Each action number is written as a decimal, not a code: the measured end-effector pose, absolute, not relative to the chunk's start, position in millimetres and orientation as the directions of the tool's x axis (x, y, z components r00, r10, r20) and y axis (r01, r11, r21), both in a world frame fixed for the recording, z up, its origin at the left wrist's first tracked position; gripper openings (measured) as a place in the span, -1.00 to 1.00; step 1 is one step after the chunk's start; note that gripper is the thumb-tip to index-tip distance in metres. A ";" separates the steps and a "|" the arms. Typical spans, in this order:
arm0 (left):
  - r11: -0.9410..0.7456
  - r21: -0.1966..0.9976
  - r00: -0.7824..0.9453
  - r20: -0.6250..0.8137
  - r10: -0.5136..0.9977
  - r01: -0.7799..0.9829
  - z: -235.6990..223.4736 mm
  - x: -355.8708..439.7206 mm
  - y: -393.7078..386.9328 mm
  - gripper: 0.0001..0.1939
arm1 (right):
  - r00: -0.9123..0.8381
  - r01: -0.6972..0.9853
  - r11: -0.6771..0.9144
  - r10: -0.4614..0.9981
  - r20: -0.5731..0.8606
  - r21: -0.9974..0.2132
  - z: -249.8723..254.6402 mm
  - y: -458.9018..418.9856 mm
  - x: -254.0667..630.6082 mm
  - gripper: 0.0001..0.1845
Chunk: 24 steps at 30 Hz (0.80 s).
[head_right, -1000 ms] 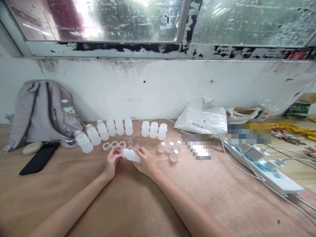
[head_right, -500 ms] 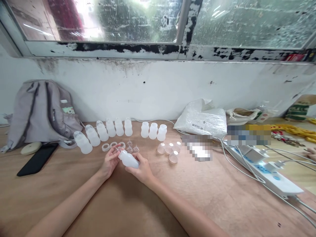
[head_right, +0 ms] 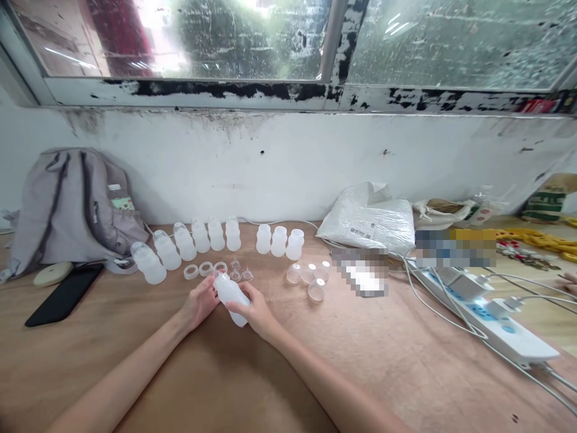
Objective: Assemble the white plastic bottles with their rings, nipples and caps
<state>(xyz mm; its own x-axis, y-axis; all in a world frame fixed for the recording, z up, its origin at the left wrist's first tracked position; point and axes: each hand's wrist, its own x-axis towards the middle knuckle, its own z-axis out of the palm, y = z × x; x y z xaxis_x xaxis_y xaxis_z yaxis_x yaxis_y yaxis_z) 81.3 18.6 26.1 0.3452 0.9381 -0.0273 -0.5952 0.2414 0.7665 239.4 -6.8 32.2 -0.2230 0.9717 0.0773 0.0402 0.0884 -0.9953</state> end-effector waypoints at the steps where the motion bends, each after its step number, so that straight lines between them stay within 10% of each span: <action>1: 0.227 0.781 0.348 -0.014 0.937 -0.582 25.9 82.4 17.7 -0.73 | -0.207 0.071 0.112 0.974 0.095 -0.991 31.3 -7.9 237.1 -0.67; 13: 0.174 0.808 0.390 0.075 0.918 -0.564 28.1 82.7 14.8 -0.63 | -0.500 -0.111 -0.244 0.851 -0.158 -0.963 33.8 3.8 252.1 -0.62; 24: 0.169 0.808 0.237 -0.037 0.971 -0.564 27.4 87.9 13.6 -0.76 | -0.220 0.104 0.011 0.975 -0.013 -0.995 26.8 -12.2 231.1 -0.62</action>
